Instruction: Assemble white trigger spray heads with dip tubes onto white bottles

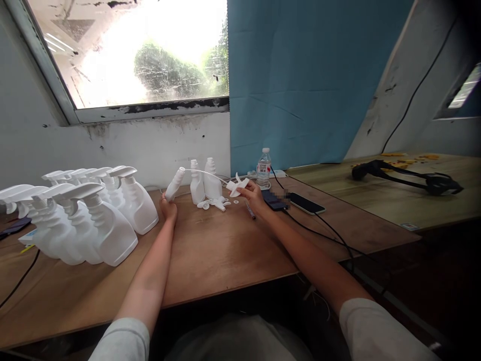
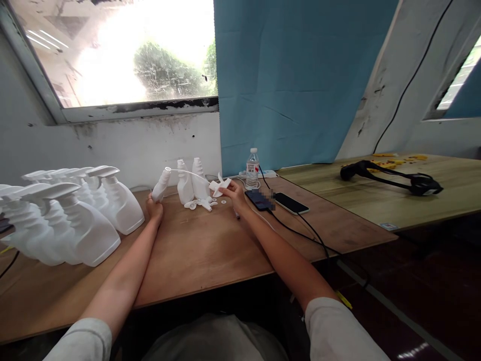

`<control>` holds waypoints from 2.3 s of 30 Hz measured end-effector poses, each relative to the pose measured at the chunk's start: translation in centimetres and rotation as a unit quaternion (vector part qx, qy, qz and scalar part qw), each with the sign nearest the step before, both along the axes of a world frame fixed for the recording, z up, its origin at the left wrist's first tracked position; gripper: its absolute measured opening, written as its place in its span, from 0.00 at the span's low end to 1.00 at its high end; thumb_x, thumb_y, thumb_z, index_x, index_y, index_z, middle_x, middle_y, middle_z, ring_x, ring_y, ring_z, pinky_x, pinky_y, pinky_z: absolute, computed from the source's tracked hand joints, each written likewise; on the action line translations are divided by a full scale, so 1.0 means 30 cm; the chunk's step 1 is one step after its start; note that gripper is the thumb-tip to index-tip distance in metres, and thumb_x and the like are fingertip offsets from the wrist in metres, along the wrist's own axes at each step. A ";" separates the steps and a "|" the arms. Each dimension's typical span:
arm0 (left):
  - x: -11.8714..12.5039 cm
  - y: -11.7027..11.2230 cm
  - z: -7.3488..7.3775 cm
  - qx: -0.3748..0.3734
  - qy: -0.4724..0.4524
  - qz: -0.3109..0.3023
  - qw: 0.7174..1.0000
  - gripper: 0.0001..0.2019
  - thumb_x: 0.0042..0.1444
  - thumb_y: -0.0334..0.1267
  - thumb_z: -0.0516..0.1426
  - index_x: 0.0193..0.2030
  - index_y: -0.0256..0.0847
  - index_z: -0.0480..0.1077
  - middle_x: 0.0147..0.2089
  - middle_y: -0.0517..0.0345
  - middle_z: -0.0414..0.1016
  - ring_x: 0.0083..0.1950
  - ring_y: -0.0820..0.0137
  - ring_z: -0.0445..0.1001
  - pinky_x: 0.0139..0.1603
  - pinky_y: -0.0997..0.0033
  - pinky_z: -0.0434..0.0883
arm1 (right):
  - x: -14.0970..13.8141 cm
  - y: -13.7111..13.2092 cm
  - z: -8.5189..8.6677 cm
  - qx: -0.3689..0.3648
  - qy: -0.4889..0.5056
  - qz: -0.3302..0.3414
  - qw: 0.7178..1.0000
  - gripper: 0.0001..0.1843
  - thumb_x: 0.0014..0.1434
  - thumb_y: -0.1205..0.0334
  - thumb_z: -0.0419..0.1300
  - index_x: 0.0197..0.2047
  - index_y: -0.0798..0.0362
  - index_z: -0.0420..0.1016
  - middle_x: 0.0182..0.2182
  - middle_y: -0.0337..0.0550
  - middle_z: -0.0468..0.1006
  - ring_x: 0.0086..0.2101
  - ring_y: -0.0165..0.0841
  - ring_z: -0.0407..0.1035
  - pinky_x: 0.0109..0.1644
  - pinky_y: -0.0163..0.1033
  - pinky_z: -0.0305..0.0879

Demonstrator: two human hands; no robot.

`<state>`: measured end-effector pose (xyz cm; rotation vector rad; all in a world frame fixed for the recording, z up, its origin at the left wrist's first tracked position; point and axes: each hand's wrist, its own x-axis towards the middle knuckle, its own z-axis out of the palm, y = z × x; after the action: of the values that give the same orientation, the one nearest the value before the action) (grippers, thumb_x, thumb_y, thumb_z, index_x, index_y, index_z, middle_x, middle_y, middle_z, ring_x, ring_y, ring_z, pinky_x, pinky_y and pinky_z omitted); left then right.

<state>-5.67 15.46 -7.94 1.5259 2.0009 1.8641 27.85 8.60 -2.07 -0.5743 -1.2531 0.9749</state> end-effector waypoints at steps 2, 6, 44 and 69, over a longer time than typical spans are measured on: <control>0.004 -0.012 0.009 0.014 0.016 0.003 1.000 0.27 0.50 0.21 0.48 0.59 0.37 0.63 0.55 0.43 0.69 0.59 0.58 0.66 0.61 0.57 0.64 | 0.002 0.001 0.002 0.001 -0.005 -0.013 1.000 0.16 0.43 0.56 0.70 0.34 0.52 0.74 0.32 0.40 0.80 0.32 0.38 0.75 0.38 0.43 0.74; 0.018 -0.052 0.037 0.048 0.058 0.001 0.997 0.27 0.52 0.22 0.49 0.60 0.38 0.62 0.59 0.44 0.65 0.63 0.58 0.61 0.65 0.59 0.58 | 0.024 0.001 0.025 0.011 -0.002 -0.033 0.999 0.15 0.43 0.55 0.68 0.33 0.52 0.71 0.30 0.39 0.78 0.29 0.35 0.72 0.31 0.39 0.71; 0.374 -0.374 0.036 -0.103 -0.047 -0.620 0.776 0.33 0.49 0.51 0.64 0.58 0.37 0.65 0.50 0.49 0.75 0.48 0.60 0.74 0.49 0.62 0.72 | -0.160 -0.140 0.210 0.060 0.008 0.160 0.985 0.22 0.51 0.49 0.67 0.44 0.48 0.66 0.30 0.37 0.77 0.27 0.31 0.73 0.31 0.37 0.70; 0.381 -0.391 0.074 -0.116 -0.080 -0.634 0.761 0.32 0.50 0.49 0.65 0.59 0.41 0.64 0.52 0.49 0.72 0.51 0.60 0.72 0.53 0.60 0.70 | -0.157 -0.145 0.193 0.116 -0.006 0.081 0.990 0.17 0.56 0.46 0.62 0.40 0.50 0.69 0.33 0.41 0.77 0.29 0.33 0.74 0.30 0.38 0.70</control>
<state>5.77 3.75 -5.72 1.7681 0.5981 1.0068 23.13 4.25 3.72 -0.3001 -1.4176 0.9443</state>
